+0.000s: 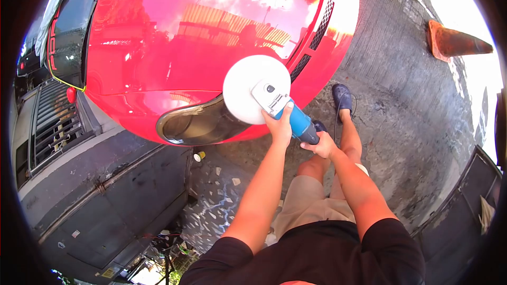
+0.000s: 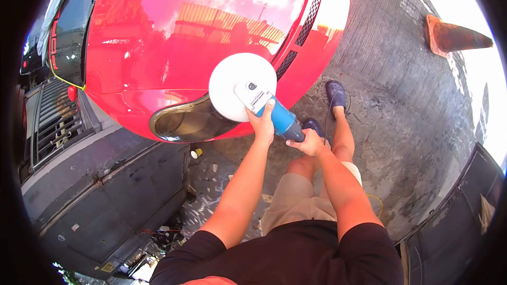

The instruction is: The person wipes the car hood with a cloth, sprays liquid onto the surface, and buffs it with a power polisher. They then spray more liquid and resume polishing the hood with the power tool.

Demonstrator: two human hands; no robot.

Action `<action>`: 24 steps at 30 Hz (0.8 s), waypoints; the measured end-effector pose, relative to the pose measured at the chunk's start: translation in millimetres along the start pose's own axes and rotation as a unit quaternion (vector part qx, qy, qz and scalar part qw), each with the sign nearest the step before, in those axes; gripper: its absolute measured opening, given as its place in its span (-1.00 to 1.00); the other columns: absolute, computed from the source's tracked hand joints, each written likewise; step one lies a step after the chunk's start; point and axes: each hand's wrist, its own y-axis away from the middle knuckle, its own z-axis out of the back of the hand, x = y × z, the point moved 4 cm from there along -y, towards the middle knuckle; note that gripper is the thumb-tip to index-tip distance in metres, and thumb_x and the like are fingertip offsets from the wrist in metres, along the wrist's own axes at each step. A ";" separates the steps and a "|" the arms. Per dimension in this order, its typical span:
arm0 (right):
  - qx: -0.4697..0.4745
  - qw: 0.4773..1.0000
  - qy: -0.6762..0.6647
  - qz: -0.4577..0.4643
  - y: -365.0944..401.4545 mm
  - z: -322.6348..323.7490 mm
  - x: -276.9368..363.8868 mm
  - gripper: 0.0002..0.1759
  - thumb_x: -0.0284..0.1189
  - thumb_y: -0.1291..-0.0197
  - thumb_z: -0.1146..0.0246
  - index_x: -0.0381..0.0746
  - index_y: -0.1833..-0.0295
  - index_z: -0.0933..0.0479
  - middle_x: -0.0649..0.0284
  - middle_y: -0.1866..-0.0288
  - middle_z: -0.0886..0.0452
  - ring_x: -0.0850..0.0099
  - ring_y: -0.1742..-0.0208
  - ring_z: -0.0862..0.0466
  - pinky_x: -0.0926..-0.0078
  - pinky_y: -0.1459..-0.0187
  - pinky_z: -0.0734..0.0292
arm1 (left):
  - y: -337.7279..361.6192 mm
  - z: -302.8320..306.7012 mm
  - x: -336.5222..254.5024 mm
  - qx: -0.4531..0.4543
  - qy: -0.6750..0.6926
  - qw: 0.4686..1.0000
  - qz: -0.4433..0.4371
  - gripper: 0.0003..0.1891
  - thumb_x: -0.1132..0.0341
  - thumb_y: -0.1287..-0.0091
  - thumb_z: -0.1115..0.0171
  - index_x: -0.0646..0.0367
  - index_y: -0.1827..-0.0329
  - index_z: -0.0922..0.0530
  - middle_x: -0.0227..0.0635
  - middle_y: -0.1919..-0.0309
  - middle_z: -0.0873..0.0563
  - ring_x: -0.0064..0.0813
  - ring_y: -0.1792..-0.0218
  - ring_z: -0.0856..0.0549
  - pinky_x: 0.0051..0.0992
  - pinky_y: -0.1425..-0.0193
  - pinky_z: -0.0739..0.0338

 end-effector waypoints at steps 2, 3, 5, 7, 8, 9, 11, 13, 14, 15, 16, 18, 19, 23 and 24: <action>0.001 1.000 0.023 0.013 0.6 -7.0 -6.9 -0.41 0.04 -0.05 -0.71 -0.28 0.12 -0.82 0.16 0.28 -0.86 0.30 0.25 -0.83 0.25 0.04 -0.71 | 3.9 10.0 5.6 -0.010 0.000 1.000 0.003 -0.13 0.22 -0.32 -0.68 0.28 -0.57 -0.32 -0.12 -0.39 -0.60 -0.29 -0.38 -0.61 -0.22 -0.54 -0.46; 0.007 0.999 0.035 0.000 5.0 -6.7 -0.8 -0.39 0.08 -0.04 -0.70 -0.27 0.10 -0.83 0.12 0.26 -0.87 0.25 0.21 -0.85 0.23 0.00 -0.70 | 5.6 15.4 9.0 -0.015 -0.001 1.000 0.005 -0.13 0.22 -0.33 -0.67 0.27 -0.58 -0.32 -0.13 -0.39 -0.60 -0.29 -0.39 -0.61 -0.22 -0.55 -0.46; 0.019 0.998 0.059 -0.026 18.9 -2.0 21.9 -0.34 0.14 -0.03 -0.68 -0.24 0.07 -0.85 0.06 0.21 -0.89 0.14 0.12 -0.88 0.19 -0.07 -0.70 | 8.2 27.2 17.2 -0.023 0.004 1.000 0.000 -0.13 0.22 -0.34 -0.66 0.26 -0.60 -0.31 -0.14 -0.40 -0.59 -0.29 -0.39 -0.61 -0.22 -0.56 -0.45; 0.035 0.995 0.090 -0.025 22.5 -6.4 25.4 -0.30 0.20 -0.01 -0.66 -0.23 0.05 -0.85 0.00 0.18 -0.89 0.08 0.08 -0.89 0.16 -0.09 -0.70 | 12.4 39.4 23.3 -0.028 0.009 1.000 -0.005 -0.13 0.21 -0.35 -0.65 0.24 -0.62 -0.31 -0.16 -0.41 -0.59 -0.29 -0.40 -0.61 -0.22 -0.56 -0.46; 0.042 0.993 0.105 -0.024 24.4 -7.7 27.3 -0.28 0.22 0.00 -0.65 -0.23 0.04 -0.85 -0.02 0.17 -0.89 0.06 0.06 -0.89 0.15 -0.09 -0.70 | 14.8 45.3 25.8 -0.028 0.013 1.000 -0.007 -0.13 0.21 -0.36 -0.65 0.23 -0.63 -0.30 -0.16 -0.42 -0.59 -0.29 -0.40 -0.60 -0.22 -0.56 -0.46; 0.049 0.994 0.095 -0.014 24.8 -10.8 26.6 -0.28 0.22 0.00 -0.65 -0.23 0.04 -0.85 -0.03 0.17 -0.89 0.06 0.06 -0.89 0.15 -0.10 -0.70 | 16.9 50.6 27.2 -0.028 0.016 0.999 -0.009 -0.12 0.20 -0.37 -0.64 0.22 -0.63 -0.30 -0.17 -0.42 -0.59 -0.29 -0.40 -0.60 -0.22 -0.56 -0.46; 0.063 0.995 0.078 0.007 25.0 -13.1 27.8 -0.27 0.22 -0.01 -0.65 -0.23 0.02 -0.85 -0.04 0.16 -0.88 0.07 0.05 -0.89 0.14 -0.10 -0.70 | 20.0 59.1 28.6 -0.040 0.031 0.999 -0.004 -0.13 0.20 -0.38 -0.63 0.22 -0.64 -0.30 -0.17 -0.42 -0.59 -0.29 -0.40 -0.60 -0.22 -0.55 -0.47; 0.070 0.994 0.087 0.007 25.0 -6.1 37.6 -0.27 0.21 -0.01 -0.66 -0.24 0.01 -0.85 -0.04 0.16 -0.88 0.07 0.04 -0.89 0.13 -0.10 -0.70 | 19.6 62.0 27.7 -0.045 0.059 0.997 0.004 -0.13 0.20 -0.39 -0.62 0.22 -0.65 -0.29 -0.17 -0.40 -0.60 -0.29 -0.39 -0.61 -0.22 -0.54 -0.50; 0.073 0.993 0.089 0.007 26.2 -2.8 44.3 -0.27 0.21 0.00 -0.66 -0.24 0.01 -0.85 -0.05 0.16 -0.88 0.06 0.04 -0.89 0.13 -0.10 -0.70 | 19.0 59.7 26.2 -0.057 0.054 0.997 0.004 -0.14 0.20 -0.39 -0.62 0.23 -0.63 -0.29 -0.17 -0.38 -0.61 -0.29 -0.38 -0.62 -0.22 -0.53 -0.51; 0.069 0.994 0.087 0.011 26.5 3.1 49.1 -0.30 0.16 -0.01 -0.67 -0.25 0.01 -0.85 -0.01 0.19 -0.88 0.09 0.08 -0.88 0.15 -0.08 -0.70 | 17.6 55.1 19.6 -0.068 0.049 0.996 0.002 -0.15 0.20 -0.38 -0.63 0.23 -0.62 -0.30 -0.17 -0.37 -0.61 -0.29 -0.37 -0.63 -0.22 -0.51 -0.52; 0.067 0.994 0.081 0.006 23.4 8.7 50.3 -0.31 0.14 -0.02 -0.68 -0.27 0.01 -0.84 0.00 0.20 -0.88 0.12 0.10 -0.88 0.16 -0.07 -0.70 | 13.6 47.8 11.1 -0.078 0.046 0.996 -0.003 -0.15 0.20 -0.38 -0.63 0.24 -0.61 -0.31 -0.17 -0.36 -0.62 -0.29 -0.35 -0.63 -0.22 -0.50 -0.53; 0.065 0.995 0.077 0.002 16.5 23.4 57.6 -0.32 0.09 -0.04 -0.70 -0.30 0.01 -0.83 0.03 0.22 -0.87 0.17 0.13 -0.86 0.20 -0.06 -0.69 | 5.1 22.4 -7.5 -0.064 0.056 0.996 0.022 -0.13 0.20 -0.33 -0.68 0.30 -0.56 -0.32 -0.10 -0.34 -0.62 -0.27 -0.32 -0.65 -0.24 -0.45 -0.56; 0.068 0.995 0.063 -0.024 18.0 38.2 69.6 -0.36 0.03 -0.09 -0.71 -0.35 0.04 -0.81 0.11 0.31 -0.84 0.31 0.28 -0.81 0.26 0.08 -0.70 | 0.6 9.3 -21.7 -0.070 0.066 0.995 0.028 -0.12 0.20 -0.30 -0.70 0.34 -0.54 -0.32 -0.07 -0.33 -0.62 -0.26 -0.30 -0.66 -0.25 -0.42 -0.57; 0.022 1.000 -0.021 0.002 -1.4 88.6 101.2 -0.54 -0.12 -0.26 -0.66 -0.32 0.28 -0.69 0.27 0.54 -0.69 0.49 0.59 -0.66 0.43 0.47 -0.56 | -30.9 -59.8 -67.0 -0.069 0.050 0.996 0.007 -0.22 0.15 -0.23 -0.76 0.31 -0.31 -0.41 -0.09 -0.15 -0.72 -0.34 -0.11 -0.76 -0.27 -0.21 -0.71; 0.019 0.999 -0.050 0.010 -2.2 103.7 116.8 -0.56 -0.14 -0.23 -0.67 -0.32 0.22 -0.72 0.28 0.49 -0.72 0.50 0.58 -0.67 0.44 0.47 -0.57 | -40.0 -79.5 -77.1 -0.057 0.056 0.997 0.006 -0.22 0.13 -0.22 -0.78 0.29 -0.29 -0.41 -0.11 -0.13 -0.74 -0.34 -0.10 -0.77 -0.28 -0.20 -0.73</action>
